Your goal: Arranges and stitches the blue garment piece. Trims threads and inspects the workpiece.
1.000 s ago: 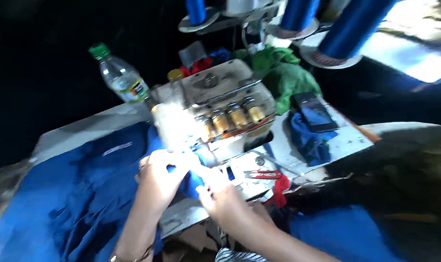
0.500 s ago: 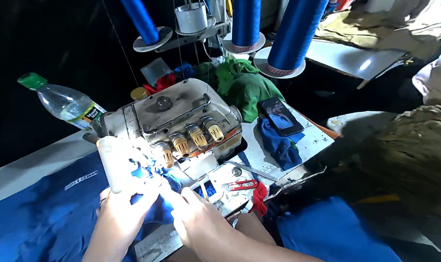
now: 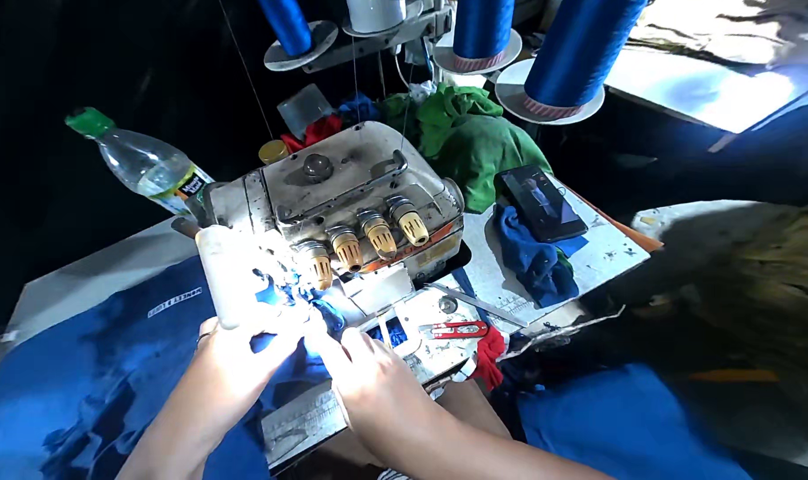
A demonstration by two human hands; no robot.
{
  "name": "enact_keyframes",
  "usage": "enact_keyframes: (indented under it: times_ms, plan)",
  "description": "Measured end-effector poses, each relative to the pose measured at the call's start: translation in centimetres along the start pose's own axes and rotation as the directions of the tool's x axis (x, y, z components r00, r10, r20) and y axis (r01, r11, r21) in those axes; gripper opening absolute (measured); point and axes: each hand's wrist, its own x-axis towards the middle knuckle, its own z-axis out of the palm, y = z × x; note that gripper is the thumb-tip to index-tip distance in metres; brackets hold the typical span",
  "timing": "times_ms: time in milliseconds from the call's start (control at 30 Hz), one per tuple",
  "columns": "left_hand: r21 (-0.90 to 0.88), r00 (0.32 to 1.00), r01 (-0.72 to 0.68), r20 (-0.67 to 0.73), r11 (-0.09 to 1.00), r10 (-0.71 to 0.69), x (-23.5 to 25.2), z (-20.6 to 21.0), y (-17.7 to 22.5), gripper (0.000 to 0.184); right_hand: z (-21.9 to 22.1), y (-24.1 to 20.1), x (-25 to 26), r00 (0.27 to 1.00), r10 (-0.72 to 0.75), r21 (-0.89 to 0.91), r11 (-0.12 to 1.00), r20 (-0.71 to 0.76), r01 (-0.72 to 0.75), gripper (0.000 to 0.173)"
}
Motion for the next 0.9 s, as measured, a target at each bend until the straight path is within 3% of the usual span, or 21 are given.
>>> enact_keyframes:
  times_ms: [467, 633, 767, 900]
  plan:
    - [0.048, 0.997, -0.073, 0.009, 0.996, 0.073, 0.5, 0.1, -0.4, 0.022, 0.4, 0.3, 0.0, 0.997, -0.018, 0.0, 1.0, -0.072, 0.018, 0.043]
    - [-0.021, 0.994, 0.008, 0.113, 1.0, -0.006, 0.4, -0.8, 1.0, 0.018, 0.7, 0.6, 0.0, 0.991, -0.042, 0.005, 0.999, -0.13, 0.043, 0.04]
    - [-0.042, 0.99, 0.029, 0.143, 0.999, -0.022, 0.2, -1.2, 2.4, 0.027, 0.3, 0.5, 0.1, 0.992, -0.033, 0.039, 0.999, -0.119, 0.038, 0.037]
    - [-0.142, 0.987, 0.074, 0.155, 0.987, -0.052, 0.1, -1.3, 4.5, 0.025, 0.3, 0.5, 0.2, 0.991, 0.006, 0.092, 0.996, -0.131, 0.006, 0.036]
